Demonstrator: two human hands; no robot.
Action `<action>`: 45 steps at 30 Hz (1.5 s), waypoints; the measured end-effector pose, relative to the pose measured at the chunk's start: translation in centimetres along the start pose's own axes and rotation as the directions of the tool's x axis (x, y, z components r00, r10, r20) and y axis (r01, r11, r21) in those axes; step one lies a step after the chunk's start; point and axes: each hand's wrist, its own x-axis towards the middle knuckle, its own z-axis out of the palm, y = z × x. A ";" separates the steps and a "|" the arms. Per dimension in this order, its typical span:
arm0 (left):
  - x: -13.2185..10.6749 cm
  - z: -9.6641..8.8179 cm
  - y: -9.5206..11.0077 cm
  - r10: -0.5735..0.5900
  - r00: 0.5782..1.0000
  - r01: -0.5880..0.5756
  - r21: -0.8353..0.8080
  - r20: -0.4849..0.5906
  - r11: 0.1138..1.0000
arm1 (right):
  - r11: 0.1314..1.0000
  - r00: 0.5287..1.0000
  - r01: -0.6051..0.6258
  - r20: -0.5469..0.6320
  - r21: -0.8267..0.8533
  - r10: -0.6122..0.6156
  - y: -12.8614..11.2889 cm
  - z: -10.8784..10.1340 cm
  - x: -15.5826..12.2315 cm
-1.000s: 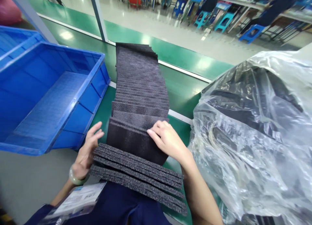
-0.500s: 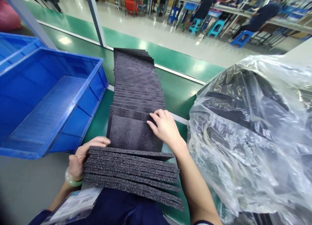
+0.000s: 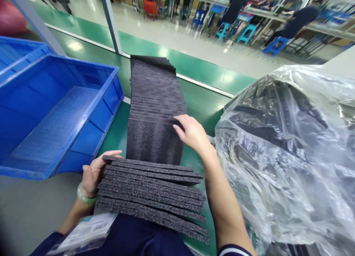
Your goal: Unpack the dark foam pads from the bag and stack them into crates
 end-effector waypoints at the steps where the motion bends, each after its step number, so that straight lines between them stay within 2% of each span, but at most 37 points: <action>1: 0.0 -0.1 -0.1 0.025 1.000 -0.025 -0.009 0.014 1.000 | 0.998 1.000 -0.010 -0.005 -0.062 0.010 0.6 0.8 0.5; 4: 0.5 -0.2 -0.1 0.142 0.987 -0.143 -0.002 0.080 0.990 | 0.992 0.998 -0.011 0.062 -0.122 0.019 0.9 2.2 0.8; 6: 1.0 0.1 0.1 0.223 0.974 -0.225 0.081 0.040 0.971 | 0.999 0.994 0.005 0.112 -0.048 0.000 -0.3 1.7 -0.2; 8: 1.7 0.5 0.4 0.268 0.962 -0.263 0.096 -0.046 0.960 | 0.991 0.973 0.056 0.215 0.125 -0.082 -2.0 0.1 -1.5; 10: 2.2 0.8 0.4 0.225 0.972 -0.227 -0.029 -0.066 0.973 | 0.941 0.908 0.102 0.356 0.324 -0.221 -3.5 -1.7 -2.4; 11: 2.3 0.9 0.3 0.178 0.983 -0.181 -0.111 -0.036 0.977 | 0.910 0.868 0.115 0.404 0.399 -0.287 -3.9 -2.3 -2.5; 12: 2.4 0.9 0.2 0.128 0.992 -0.124 -0.176 0.012 0.976 | 0.889 0.849 0.123 0.417 0.441 -0.324 -4.0 -2.7 -2.4; 13: 2.4 0.8 0.1 0.083 0.995 -0.068 -0.217 0.060 0.974 | 0.889 0.867 0.130 0.385 0.438 -0.317 -3.8 -2.7 -2.0; 14: 2.4 0.7 0.0 0.048 0.994 -0.024 -0.238 0.097 0.971 | 0.913 0.915 0.130 0.309 0.388 -0.261 -3.2 -2.3 -1.4; 15: 2.3 0.7 -0.1 0.024 0.993 0.006 -0.247 0.116 0.969 | 0.948 0.963 0.112 0.201 0.296 -0.177 -2.4 -1.6 -0.7; 16: 2.3 0.6 -0.2 0.011 0.993 0.020 -0.252 0.117 0.968 | 0.980 0.992 0.074 0.091 0.184 -0.092 -1.4 -0.7 0.1; 17: 2.3 0.6 -0.2 0.004 0.994 0.023 -0.253 0.107 0.967 | 0.997 1.000 0.024 0.006 0.071 -0.025 -0.3 0.4 0.9; 19: 2.4 0.7 0.0 0.012 0.997 0.006 -0.256 0.070 0.967 | 0.992 0.997 -0.056 -0.051 -0.110 0.050 1.5 2.3 2.2; 22: 3.0 1.1 0.3 0.056 0.998 -0.062 -0.245 -0.034 0.967 | 0.978 0.994 -0.094 0.036 -0.187 0.102 2.2 3.6 2.5; 24: 3.7 1.3 0.3 0.067 0.988 -0.095 -0.201 -0.141 0.975 | 0.993 0.988 -0.068 0.132 -0.098 0.080 1.1 2.9 1.6; 26: 4.2 1.4 0.2 0.061 0.976 -0.100 -0.179 -0.208 0.979 | 0.996 0.968 -0.002 0.249 0.085 -0.019 -0.7 1.0 0.2; 28: 4.5 1.4 0.0 0.018 0.987 -0.054 -0.230 -0.158 0.972 | 0.959 0.910 0.067 0.377 0.274 -0.171 -2.5 -1.3 -1.0; 29: 4.6 1.4 0.0 -0.012 0.994 -0.017 -0.268 -0.106 0.963 | 0.939 0.877 0.089 0.420 0.333 -0.232 -3.1 -2.2 -1.3; 30: 4.6 1.5 0.0 -0.041 0.997 0.022 -0.299 -0.059 0.954 | 0.929 0.863 0.104 0.431 0.356 -0.262 -3.5 -2.9 -1.4; 31: 4.6 1.5 0.0 -0.066 0.997 0.052 -0.317 -0.032 0.947 | 0.933 0.880 0.115 0.400 0.342 -0.255 -3.6 -3.3 -1.1; 32: 4.5 1.6 0.1 -0.083 0.996 0.069 -0.323 -0.029 0.944 | 0.950 0.922 0.115 0.326 0.289 -0.211 -3.3 -3.2 -0.6; 34: 4.4 1.8 0.4 -0.095 0.993 0.068 -0.323 -0.068 0.944 | 0.992 0.991 0.066 0.106 0.109 -0.078 -1.8 -2.1 1.2; 36: 4.3 1.9 0.6 -0.108 0.990 0.072 -0.321 -0.095 0.944 | 0.998 1.000 -0.002 -0.014 -0.069 0.001 0.3 -0.2 3.2; 39: 4.2 1.7 0.5 -0.127 0.988 0.091 -0.336 -0.087 0.937 | 0.968 0.999 -0.032 0.021 -0.248 0.039 2.3 2.3 5.1; 41: 4.3 1.5 0.3 -0.113 0.991 0.082 -0.341 -0.071 0.937 | 0.959 0.997 -0.036 0.053 -0.280 0.053 2.3 3.0 5.0; 43: 4.7 1.3 -0.1 -0.038 0.993 0.003 -0.297 -0.111 0.955 | 0.981 0.995 -0.015 0.098 -0.192 0.034 1.3 2.6 4.0; 45: 5.1 1.2 -0.3 0.070 0.977 -0.114 -0.216 -0.200 0.970 | 0.999 0.976 0.044 0.213 0.015 -0.046 -0.4 1.1 2.5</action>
